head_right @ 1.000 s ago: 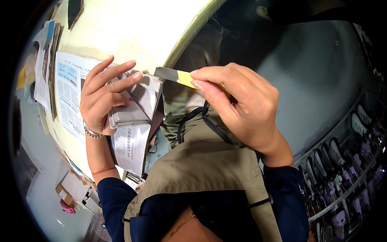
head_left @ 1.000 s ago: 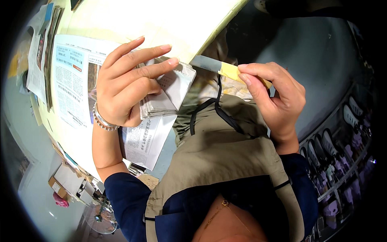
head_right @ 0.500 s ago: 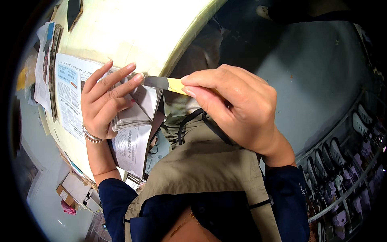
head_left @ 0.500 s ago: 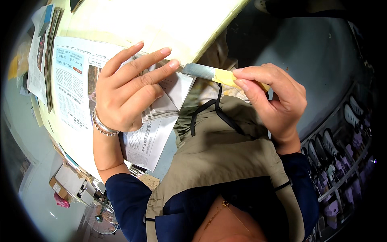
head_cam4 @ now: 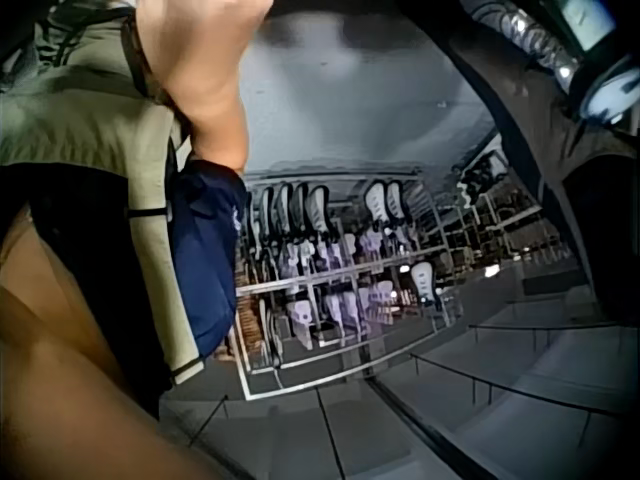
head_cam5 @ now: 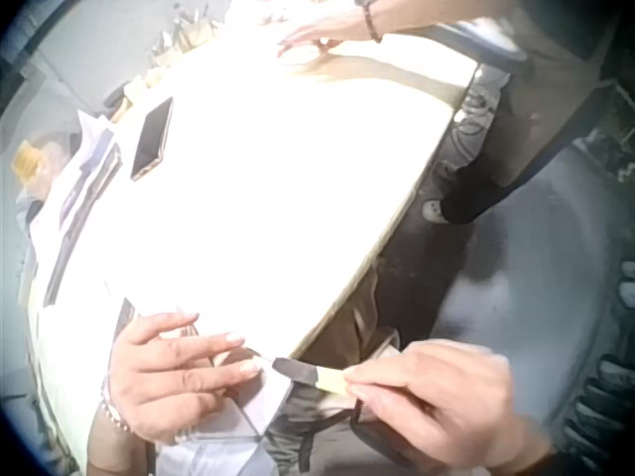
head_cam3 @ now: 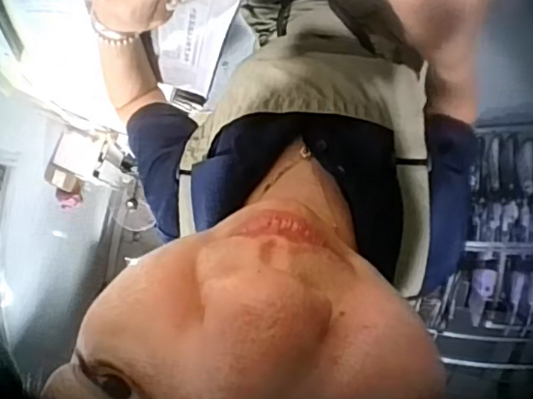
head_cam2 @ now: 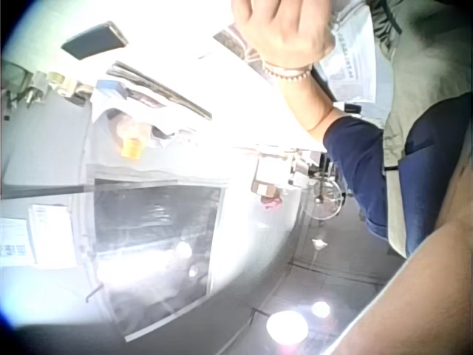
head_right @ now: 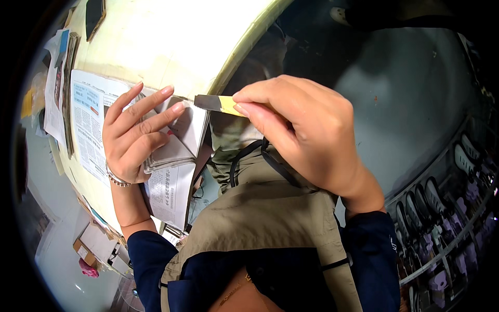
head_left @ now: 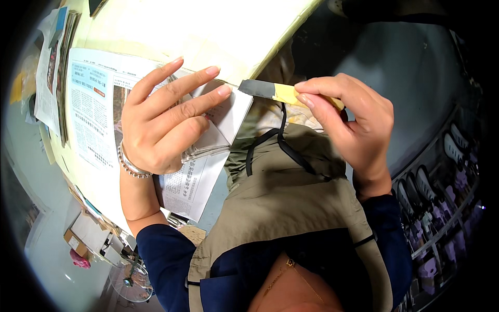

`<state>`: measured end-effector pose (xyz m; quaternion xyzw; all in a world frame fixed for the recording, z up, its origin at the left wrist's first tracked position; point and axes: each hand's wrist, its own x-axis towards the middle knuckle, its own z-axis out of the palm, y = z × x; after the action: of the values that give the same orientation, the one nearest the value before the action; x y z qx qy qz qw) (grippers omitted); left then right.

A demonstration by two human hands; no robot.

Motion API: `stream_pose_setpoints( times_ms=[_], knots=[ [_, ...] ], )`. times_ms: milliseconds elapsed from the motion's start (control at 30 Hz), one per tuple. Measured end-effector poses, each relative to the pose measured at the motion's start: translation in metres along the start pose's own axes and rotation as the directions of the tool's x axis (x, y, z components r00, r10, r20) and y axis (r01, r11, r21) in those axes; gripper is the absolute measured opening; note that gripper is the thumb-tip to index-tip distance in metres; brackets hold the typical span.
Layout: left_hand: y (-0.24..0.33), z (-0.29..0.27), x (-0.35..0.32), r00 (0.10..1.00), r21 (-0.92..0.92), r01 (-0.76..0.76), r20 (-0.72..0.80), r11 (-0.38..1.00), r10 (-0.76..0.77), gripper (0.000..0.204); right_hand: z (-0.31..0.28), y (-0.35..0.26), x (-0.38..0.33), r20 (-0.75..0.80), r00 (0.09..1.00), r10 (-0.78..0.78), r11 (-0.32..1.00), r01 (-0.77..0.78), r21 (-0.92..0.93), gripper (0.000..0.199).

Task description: The person uses a yellow utility knife to cut the spine of a folded newspaper or booklet. They hold the paper stack in their left hand and carefully slice along the binding with the knife in their right hand, separating the pages.

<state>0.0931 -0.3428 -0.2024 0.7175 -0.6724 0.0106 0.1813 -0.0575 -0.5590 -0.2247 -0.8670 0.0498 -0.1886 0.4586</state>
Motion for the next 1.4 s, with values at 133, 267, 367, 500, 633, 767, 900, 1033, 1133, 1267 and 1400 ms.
stream_pose_setpoints(
  times_ms=[133, 267, 367, 500, 633, 767, 900, 1033, 1133, 1267, 1400],
  knots=[
    [-0.002, 0.002, 0.002, 1.0, -0.07, 0.028, -0.006, 0.997, -0.029, 0.016, -0.006, -0.003, 0.008, 0.063, 0.995, 0.073, 0.994, -0.078, 0.082, 0.01],
    [-0.002, 0.005, 0.004, 0.998, -0.104, 0.048, -0.021, 0.993, -0.051, 0.016, -0.012, -0.002, 0.016, 0.092, 0.995, -0.026, 0.997, 0.019, 0.077, 0.012],
    [-0.002, 0.004, 0.002, 0.998, -0.087, 0.03, -0.045, 0.996, -0.034, 0.015, -0.012, 0.0, 0.02, 0.099, 0.989, -0.106, 0.993, 0.1, 0.064, 0.012],
    [-0.003, 0.003, 0.0, 0.998, -0.055, 0.004, -0.062, 0.998, -0.007, 0.015, -0.013, 0.001, 0.025, 0.136, 0.984, -0.118, 0.992, 0.111, 0.06, 0.01],
    [-0.003, 0.003, 0.0, 0.998, -0.051, -0.004, -0.064, 0.999, 0.001, 0.015, -0.015, 0.002, 0.033, 0.184, 0.974, -0.13, 0.991, 0.122, 0.054, 0.009],
    [-0.005, 0.005, 0.0, 0.999, -0.085, -0.007, -0.054, 0.996, 0.002, 0.014, -0.017, 0.004, 0.038, 0.252, 0.964, -0.089, 0.995, 0.078, 0.054, 0.006],
    [-0.014, 0.011, -0.003, 0.999, -0.163, -0.031, -0.029, 0.986, 0.027, 0.023, -0.023, 0.009, 0.057, 0.411, 0.908, -0.075, 0.997, 0.076, 0.014, 0.008],
    [-0.021, 0.015, -0.003, 0.998, -0.204, -0.061, -0.031, 0.977, 0.055, 0.033, -0.031, -0.004, 0.077, 0.548, 0.836, -0.018, 1.0, 0.005, 0.026, 0.013],
    [-0.022, 0.016, -0.003, 0.998, -0.207, -0.068, -0.034, 0.976, 0.062, 0.04, -0.032, -0.004, 0.094, 0.658, 0.753, -0.019, 0.997, -0.035, 0.069, 0.016],
    [-0.024, 0.016, -0.005, 0.998, -0.223, -0.063, -0.02, 0.973, 0.06, 0.047, -0.018, 0.009, 0.097, 0.726, 0.688, 0.002, 0.965, -0.193, 0.18, 0.02],
    [-0.024, 0.017, -0.007, 0.997, -0.216, -0.07, -0.028, 0.974, 0.065, 0.049, -0.009, 0.023, 0.086, 0.726, 0.687, -0.028, 0.957, -0.191, 0.217, 0.021]
  ],
)
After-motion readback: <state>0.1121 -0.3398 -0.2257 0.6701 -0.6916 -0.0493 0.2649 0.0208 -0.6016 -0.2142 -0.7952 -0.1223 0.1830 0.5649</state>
